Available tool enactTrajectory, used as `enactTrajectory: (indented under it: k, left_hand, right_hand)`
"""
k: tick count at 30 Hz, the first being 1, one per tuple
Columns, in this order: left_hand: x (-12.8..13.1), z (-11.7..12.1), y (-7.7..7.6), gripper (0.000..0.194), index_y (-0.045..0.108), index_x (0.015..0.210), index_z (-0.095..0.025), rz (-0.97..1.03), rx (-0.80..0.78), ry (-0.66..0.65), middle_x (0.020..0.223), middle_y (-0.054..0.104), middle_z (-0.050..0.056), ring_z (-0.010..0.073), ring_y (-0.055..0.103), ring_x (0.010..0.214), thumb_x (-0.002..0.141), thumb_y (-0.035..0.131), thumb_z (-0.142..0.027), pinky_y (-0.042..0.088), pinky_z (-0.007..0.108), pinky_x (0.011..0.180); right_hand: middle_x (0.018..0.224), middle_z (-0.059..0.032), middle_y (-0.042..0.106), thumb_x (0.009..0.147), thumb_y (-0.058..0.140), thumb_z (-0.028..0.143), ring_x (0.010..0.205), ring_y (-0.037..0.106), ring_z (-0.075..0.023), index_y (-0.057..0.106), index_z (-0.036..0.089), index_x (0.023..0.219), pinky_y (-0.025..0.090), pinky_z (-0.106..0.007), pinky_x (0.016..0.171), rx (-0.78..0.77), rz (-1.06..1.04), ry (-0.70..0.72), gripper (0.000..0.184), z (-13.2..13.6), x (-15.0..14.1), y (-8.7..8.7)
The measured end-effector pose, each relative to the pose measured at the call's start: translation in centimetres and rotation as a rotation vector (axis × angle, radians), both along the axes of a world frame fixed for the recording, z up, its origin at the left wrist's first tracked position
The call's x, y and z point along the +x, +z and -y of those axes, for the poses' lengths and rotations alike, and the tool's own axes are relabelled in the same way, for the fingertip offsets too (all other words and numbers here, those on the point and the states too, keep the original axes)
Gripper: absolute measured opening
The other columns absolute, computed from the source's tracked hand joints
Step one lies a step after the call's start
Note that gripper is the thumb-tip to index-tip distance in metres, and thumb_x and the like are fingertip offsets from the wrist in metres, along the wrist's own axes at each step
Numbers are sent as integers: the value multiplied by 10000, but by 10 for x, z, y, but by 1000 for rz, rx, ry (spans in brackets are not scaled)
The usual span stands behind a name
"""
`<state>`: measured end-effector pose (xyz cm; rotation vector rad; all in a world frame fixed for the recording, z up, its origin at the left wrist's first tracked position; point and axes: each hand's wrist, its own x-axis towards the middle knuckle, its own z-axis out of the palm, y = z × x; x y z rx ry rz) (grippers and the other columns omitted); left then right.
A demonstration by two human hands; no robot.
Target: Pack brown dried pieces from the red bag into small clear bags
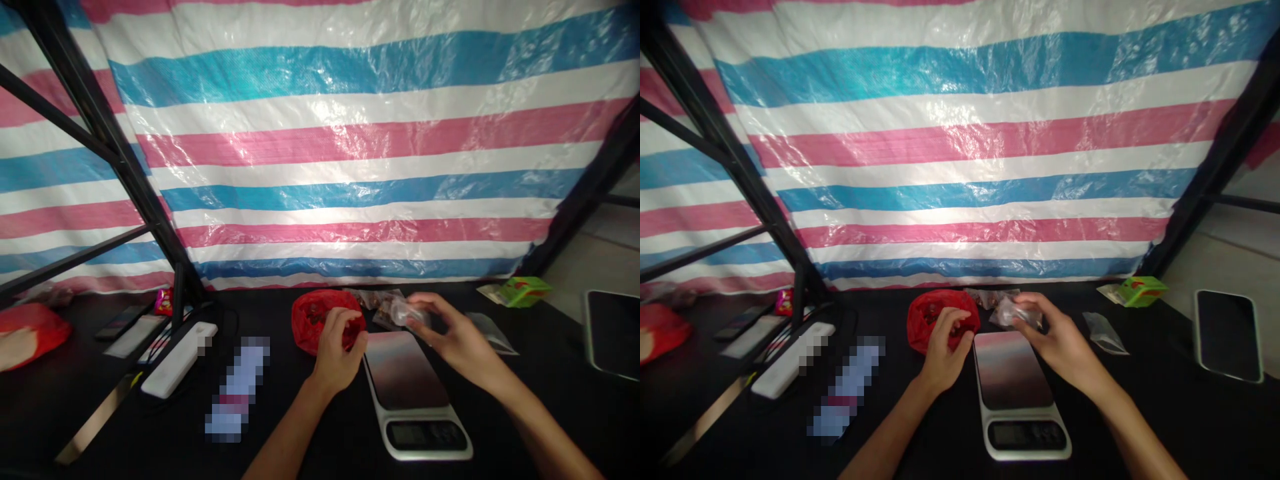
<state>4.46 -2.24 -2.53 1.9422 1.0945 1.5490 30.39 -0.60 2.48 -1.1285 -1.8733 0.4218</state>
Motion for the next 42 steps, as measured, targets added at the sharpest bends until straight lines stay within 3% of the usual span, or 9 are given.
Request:
enactTrajectory:
  k: [2,6,11,15,19,25,31,37,42]
  left_hand:
    - [3,-2,-2,409,630,1316,-254,84,-69,-26,1242,654,86,247,623,1126,920,716,-317,506,385,991]
    - [1,-13,0,361,692,1198,-201,385,-229,1,1150,719,100,257,671,1099,972,629,-476,505,399,1007]
    - [-25,-31,6,330,633,1012,-188,636,-209,346,891,693,33,182,669,809,956,618,-513,531,297,785]
    - [-52,-36,8,192,594,994,-229,460,-262,657,851,680,8,191,670,782,896,668,-376,509,296,769]
    - [-65,-31,13,168,585,1057,-255,2,-523,808,881,721,56,276,708,818,896,616,-292,477,363,771]
    - [-54,-20,11,405,531,1236,-141,-423,-697,760,1092,718,227,376,741,933,908,621,-360,473,421,836]
    - [-37,-8,10,414,488,1187,-188,-384,-670,589,1197,602,184,330,731,870,906,627,-458,474,395,775]
    - [-35,-18,4,469,422,1077,-240,-37,-447,426,1071,528,41,187,629,882,716,628,-24,491,316,798]
    - [-42,-32,5,414,398,1010,-246,515,-477,435,797,460,-80,86,495,629,717,608,-43,435,197,613]
  right_hand:
    - [1037,-51,754,967,671,421,986,718,-239,628,246,1085,554,-351,916,-37,-10,174,215,0,-47,12]
    - [966,-20,753,972,639,300,891,697,-205,665,232,984,544,-321,855,-99,65,364,74,-10,-107,25]
    - [1150,-54,770,997,576,277,1038,707,-227,705,230,1107,516,-334,946,-124,224,419,176,-39,-130,27]
    - [1049,-57,788,982,614,329,1008,711,-248,711,236,1038,485,-335,886,-88,657,319,145,-57,-139,16]
    - [904,-82,780,940,674,395,907,721,-286,676,206,980,464,-367,848,-96,769,284,192,-67,-141,2]
    - [937,-71,782,929,669,322,957,716,-275,673,218,938,451,-355,881,-110,795,293,104,-76,-136,-5]
    - [1135,-79,770,910,689,316,1112,668,-281,679,225,1104,447,-362,956,-100,733,339,214,-78,-138,-11]
    - [1102,-82,766,902,707,342,1086,660,-282,703,210,999,449,-359,939,-108,715,355,165,-86,-131,-11]
    - [1075,-113,755,926,675,387,1108,637,-315,703,193,1002,422,-417,991,-82,733,326,210,-93,-113,-1]
